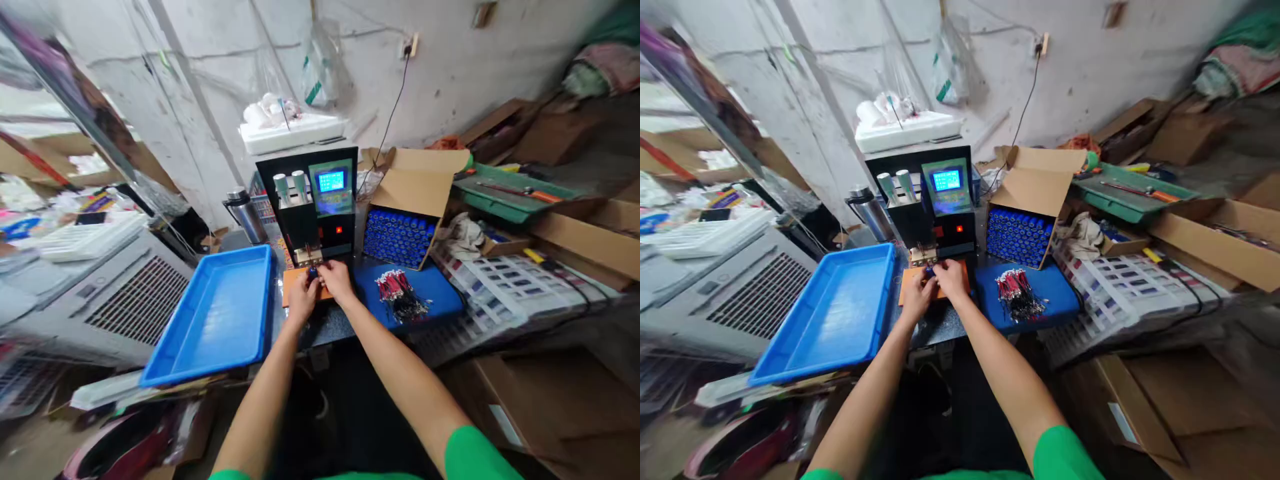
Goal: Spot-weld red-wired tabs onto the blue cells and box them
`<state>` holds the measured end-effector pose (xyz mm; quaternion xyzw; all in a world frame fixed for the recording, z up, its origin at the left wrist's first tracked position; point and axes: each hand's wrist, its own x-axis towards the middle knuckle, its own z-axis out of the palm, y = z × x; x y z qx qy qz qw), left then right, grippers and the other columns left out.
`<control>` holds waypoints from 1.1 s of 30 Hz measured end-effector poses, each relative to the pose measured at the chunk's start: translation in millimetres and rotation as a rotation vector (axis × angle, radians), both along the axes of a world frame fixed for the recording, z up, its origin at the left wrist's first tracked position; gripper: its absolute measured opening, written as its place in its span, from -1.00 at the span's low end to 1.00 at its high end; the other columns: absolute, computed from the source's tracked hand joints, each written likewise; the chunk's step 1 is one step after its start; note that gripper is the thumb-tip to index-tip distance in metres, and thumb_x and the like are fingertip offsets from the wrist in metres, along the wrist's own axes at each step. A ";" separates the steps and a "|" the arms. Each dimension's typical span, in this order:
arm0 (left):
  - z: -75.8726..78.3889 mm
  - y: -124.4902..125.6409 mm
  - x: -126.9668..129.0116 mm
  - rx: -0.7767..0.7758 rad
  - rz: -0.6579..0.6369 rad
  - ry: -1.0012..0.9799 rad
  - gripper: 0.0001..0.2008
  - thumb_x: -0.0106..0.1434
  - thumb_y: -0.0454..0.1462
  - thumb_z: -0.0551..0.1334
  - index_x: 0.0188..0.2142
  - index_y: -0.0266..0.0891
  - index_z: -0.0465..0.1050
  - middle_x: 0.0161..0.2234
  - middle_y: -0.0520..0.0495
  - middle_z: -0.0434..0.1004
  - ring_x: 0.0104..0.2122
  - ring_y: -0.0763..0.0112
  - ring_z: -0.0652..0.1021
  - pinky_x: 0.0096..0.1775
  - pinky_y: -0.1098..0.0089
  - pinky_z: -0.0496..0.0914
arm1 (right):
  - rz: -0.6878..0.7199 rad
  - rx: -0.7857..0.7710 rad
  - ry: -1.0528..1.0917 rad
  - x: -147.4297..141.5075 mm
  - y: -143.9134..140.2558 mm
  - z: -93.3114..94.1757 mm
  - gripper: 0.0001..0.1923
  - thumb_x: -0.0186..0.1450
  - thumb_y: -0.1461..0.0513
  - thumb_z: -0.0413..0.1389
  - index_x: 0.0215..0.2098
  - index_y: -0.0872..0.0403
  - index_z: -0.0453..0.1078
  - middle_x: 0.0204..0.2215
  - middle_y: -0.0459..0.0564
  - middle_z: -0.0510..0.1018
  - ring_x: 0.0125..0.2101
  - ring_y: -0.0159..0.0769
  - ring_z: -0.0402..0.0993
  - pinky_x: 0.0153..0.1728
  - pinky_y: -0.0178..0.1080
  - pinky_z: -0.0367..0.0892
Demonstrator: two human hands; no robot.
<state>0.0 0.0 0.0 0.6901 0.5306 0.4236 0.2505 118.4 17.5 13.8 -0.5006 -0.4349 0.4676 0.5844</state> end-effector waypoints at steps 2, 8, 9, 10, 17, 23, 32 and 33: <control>0.2 -0.2 0.8 0.008 0.009 0.010 -0.74 0.32 -0.25 0.17 -0.05 -0.28 0.50 -0.23 -0.14 0.60 -0.27 0.28 0.56 -0.19 0.34 0.39 | 0.001 -0.013 -0.001 0.2 -0.6 0.8 -0.80 0.09 0.11 0.09 -0.53 0.08 0.36 -0.66 -0.15 0.45 -0.63 -0.37 0.37 -0.62 -0.38 0.28; -0.8 -1.2 1.3 0.016 0.034 0.029 -0.73 0.32 -0.24 0.17 -0.03 -0.25 0.50 -0.23 -0.12 0.60 -0.27 0.28 0.55 -0.20 0.35 0.38 | 0.005 -0.030 0.019 0.2 -1.9 3.4 -0.82 0.08 0.12 0.09 -0.54 0.08 0.36 -0.67 -0.15 0.43 -0.65 -0.39 0.35 -0.64 -0.38 0.27; -1.1 -1.2 1.2 0.012 0.035 0.027 -0.73 0.33 -0.24 0.17 -0.03 -0.25 0.50 -0.23 -0.12 0.60 -0.27 0.28 0.55 -0.21 0.35 0.38 | 0.004 -0.029 0.021 0.3 -2.2 3.8 -0.82 0.08 0.13 0.08 -0.54 0.07 0.35 -0.68 -0.16 0.43 -0.66 -0.39 0.35 -0.65 -0.39 0.26; -1.4 -1.3 1.1 0.008 0.036 0.025 -0.72 0.33 -0.24 0.17 -0.02 -0.25 0.50 -0.23 -0.12 0.60 -0.27 0.28 0.55 -0.22 0.36 0.38 | 0.003 -0.028 0.023 0.4 -2.6 4.2 -0.83 0.08 0.13 0.08 -0.54 0.07 0.35 -0.68 -0.16 0.42 -0.66 -0.40 0.34 -0.64 -0.39 0.26; -1.1 -1.7 0.5 0.014 0.037 0.030 -0.71 0.32 -0.24 0.18 -0.01 -0.24 0.49 -0.25 -0.10 0.59 -0.31 0.30 0.54 -0.25 0.37 0.36 | 0.011 -0.035 0.037 0.6 -5.4 8.0 -0.81 0.08 0.11 0.10 -0.56 0.07 0.33 -0.69 -0.17 0.41 -0.66 -0.39 0.34 -0.64 -0.37 0.28; -1.0 -2.0 0.3 0.022 0.038 0.031 -0.71 0.32 -0.24 0.18 -0.01 -0.24 0.50 -0.25 -0.12 0.58 -0.29 0.28 0.54 -0.24 0.35 0.38 | 0.008 -0.030 0.038 0.7 -6.4 8.7 -0.81 0.08 0.12 0.10 -0.55 0.07 0.33 -0.68 -0.16 0.41 -0.65 -0.39 0.35 -0.63 -0.37 0.27; 1.7 -2.6 1.2 0.003 0.048 0.037 -0.70 0.29 -0.23 0.20 -0.01 -0.23 0.49 -0.29 -0.09 0.58 -0.34 0.30 0.54 -0.31 0.39 0.38 | 0.051 -0.018 0.034 3.5 -6.5 2.9 -0.76 0.11 0.06 0.14 -0.50 0.07 0.34 -0.62 -0.15 0.44 -0.61 -0.39 0.37 -0.60 -0.37 0.30; 2.6 -2.8 1.6 0.000 0.042 0.034 -0.71 0.28 -0.23 0.21 -0.03 -0.23 0.50 -0.30 -0.09 0.58 -0.35 0.31 0.54 -0.32 0.40 0.37 | 0.062 -0.016 0.034 4.5 -7.6 2.3 -0.77 0.11 0.06 0.14 -0.49 0.07 0.35 -0.62 -0.15 0.44 -0.61 -0.38 0.37 -0.59 -0.37 0.30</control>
